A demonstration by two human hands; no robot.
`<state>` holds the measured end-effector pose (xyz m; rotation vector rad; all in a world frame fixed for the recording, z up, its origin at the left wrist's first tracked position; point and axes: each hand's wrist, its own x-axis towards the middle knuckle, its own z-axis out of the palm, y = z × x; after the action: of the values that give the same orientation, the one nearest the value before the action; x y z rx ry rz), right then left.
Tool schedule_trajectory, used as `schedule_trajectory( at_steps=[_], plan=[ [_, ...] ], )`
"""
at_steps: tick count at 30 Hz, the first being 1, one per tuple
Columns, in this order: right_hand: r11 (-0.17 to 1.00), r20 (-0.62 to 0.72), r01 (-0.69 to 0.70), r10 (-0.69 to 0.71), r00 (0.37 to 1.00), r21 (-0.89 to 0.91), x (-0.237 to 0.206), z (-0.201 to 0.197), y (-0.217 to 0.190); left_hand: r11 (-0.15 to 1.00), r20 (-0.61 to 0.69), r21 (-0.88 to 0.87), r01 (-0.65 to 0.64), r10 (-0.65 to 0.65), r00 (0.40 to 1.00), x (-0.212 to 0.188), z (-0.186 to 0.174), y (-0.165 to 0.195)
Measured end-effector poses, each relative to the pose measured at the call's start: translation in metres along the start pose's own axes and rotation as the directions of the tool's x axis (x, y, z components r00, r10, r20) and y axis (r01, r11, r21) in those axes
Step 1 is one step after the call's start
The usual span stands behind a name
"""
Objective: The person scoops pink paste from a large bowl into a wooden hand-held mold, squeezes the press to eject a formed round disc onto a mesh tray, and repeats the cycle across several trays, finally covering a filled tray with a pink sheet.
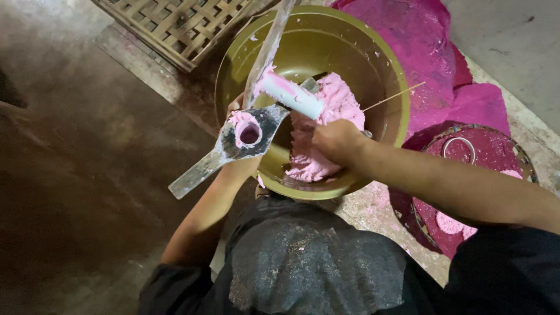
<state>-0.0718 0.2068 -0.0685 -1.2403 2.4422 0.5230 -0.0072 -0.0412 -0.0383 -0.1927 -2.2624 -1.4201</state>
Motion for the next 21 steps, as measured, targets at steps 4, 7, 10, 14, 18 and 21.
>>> schedule_trajectory(
  at_steps=[4,7,10,14,18,21],
  plan=[
    [0.987,0.028,-0.036,0.032,0.999,0.159,-0.022,-0.003,-0.004,0.998,-0.011,-0.065,-0.016,0.016,1.0,0.001,-0.001,0.002],
    [0.966,0.08,0.002,-0.023,0.997,0.258,-0.042,-0.006,-0.007,0.996,-0.033,-0.086,-0.023,0.02,0.999,0.0,-0.003,0.001],
    [0.967,0.137,-0.001,-0.035,0.99,0.255,-0.06,-0.008,-0.017,0.992,-0.048,-0.115,-0.06,0.055,0.997,-0.002,-0.005,0.0],
    [0.93,-0.174,0.154,-0.1,0.98,0.333,-0.096,-0.022,-0.033,0.981,-0.023,-0.187,-0.045,0.042,0.999,-0.003,-0.005,0.001],
    [0.856,0.302,-0.214,0.071,0.951,0.471,-0.136,-0.065,-0.027,0.99,-0.053,-0.052,-0.132,0.129,0.99,-0.001,-0.005,0.009],
    [0.747,-0.006,-0.044,0.064,0.998,0.663,-0.165,-0.106,-0.011,0.999,-0.071,-0.035,-0.032,0.029,0.997,0.0,-0.004,0.02]
  ],
)
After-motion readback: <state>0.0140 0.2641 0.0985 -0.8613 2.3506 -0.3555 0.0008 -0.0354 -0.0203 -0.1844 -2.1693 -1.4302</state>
